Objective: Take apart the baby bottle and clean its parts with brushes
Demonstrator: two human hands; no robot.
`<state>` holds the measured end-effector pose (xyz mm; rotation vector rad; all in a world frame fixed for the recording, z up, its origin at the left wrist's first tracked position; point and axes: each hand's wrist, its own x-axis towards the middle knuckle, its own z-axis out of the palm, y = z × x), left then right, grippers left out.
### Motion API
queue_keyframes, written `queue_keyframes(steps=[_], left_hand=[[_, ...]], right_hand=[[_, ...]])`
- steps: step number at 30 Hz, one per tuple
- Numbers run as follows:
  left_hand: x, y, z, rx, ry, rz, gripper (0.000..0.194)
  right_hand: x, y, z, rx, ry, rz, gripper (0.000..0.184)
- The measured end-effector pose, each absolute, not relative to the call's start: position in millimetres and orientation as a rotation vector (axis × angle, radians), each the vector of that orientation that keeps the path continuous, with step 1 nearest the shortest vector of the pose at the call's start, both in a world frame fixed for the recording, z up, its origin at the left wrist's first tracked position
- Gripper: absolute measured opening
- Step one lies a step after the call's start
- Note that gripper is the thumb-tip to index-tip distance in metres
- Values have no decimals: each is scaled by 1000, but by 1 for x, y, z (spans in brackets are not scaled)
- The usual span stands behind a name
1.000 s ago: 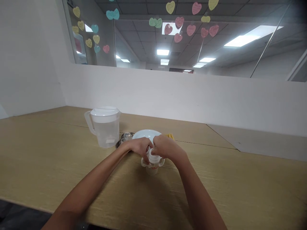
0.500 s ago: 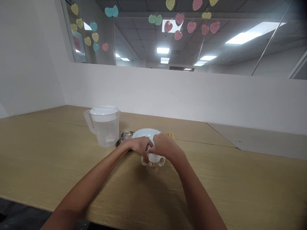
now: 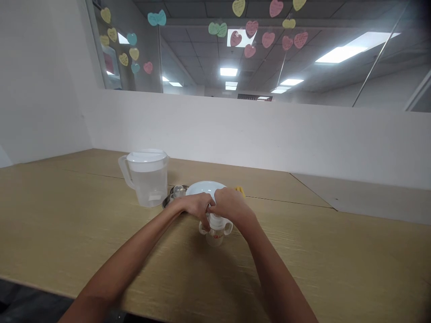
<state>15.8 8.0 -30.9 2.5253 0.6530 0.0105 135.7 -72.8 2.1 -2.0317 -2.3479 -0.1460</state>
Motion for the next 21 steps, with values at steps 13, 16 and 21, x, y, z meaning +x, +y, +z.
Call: queue_keyframes(steps=[13, 16, 21], left_hand=[[18, 4, -29, 2598, 766, -115, 42], [18, 3, -28, 2621, 762, -111, 45], [18, 2, -30, 2635, 782, -87, 44]], right_hand=[[144, -85, 12, -1973, -2447, 10, 38], [145, -82, 9, -1944, -2472, 28, 39], [146, -80, 8, -1905, -2480, 81, 34]])
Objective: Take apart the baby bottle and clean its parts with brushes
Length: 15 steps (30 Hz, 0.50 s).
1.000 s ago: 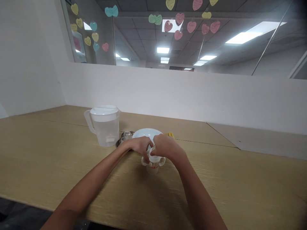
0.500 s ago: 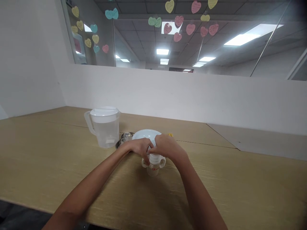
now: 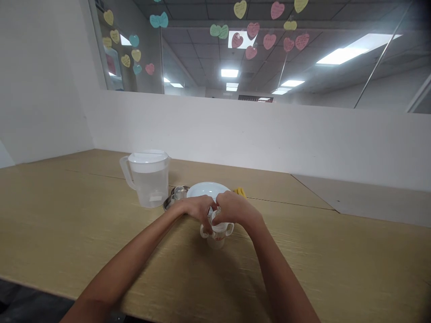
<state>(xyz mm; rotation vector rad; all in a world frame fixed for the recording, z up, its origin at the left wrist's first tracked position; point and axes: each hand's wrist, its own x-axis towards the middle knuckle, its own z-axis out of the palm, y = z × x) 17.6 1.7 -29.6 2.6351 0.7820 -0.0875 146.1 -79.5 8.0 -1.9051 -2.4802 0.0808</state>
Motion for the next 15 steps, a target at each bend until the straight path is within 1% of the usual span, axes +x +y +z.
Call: queue_keyframes(steps=[12, 15], left_hand=[[18, -1, -29, 2597, 817, -40, 51], [19, -1, -30, 2591, 811, -60, 49]], right_hand=[[136, -83, 12, -1979, -2499, 55, 30], [134, -85, 12, -2002, -2459, 66, 29]])
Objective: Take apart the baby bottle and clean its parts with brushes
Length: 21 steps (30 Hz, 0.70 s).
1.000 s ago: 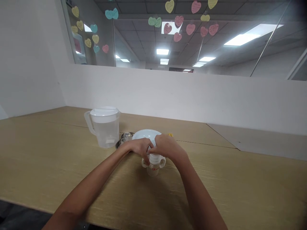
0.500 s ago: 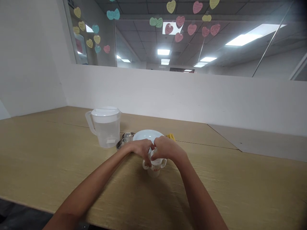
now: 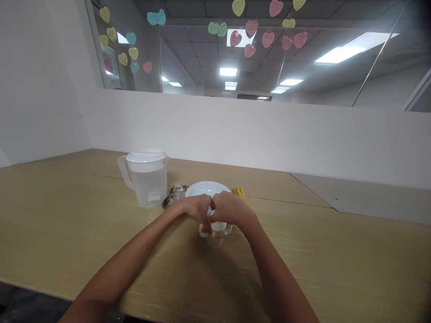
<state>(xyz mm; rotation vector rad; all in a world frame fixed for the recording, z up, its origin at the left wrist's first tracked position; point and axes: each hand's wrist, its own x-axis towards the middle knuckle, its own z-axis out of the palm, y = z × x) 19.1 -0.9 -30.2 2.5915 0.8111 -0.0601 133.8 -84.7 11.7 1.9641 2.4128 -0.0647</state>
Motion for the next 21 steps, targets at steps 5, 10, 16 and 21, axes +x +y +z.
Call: queue_keyframes(steps=[5, 10, 16, 21], left_hand=[[12, -7, -13, 2621, 797, -165, 51], [-23, 0, 21, 2570, 814, 54, 75], [-51, 52, 0, 2691, 1440, 475, 42], [-48, 85, -51, 2682, 1611, 329, 36]], right_hand=[[135, -86, 9, 2021, 2443, -124, 30], [146, -87, 14, 2047, 2475, -120, 42], [164, -96, 27, 2158, 2493, -126, 46], [168, -101, 29, 2176, 2516, -159, 45]])
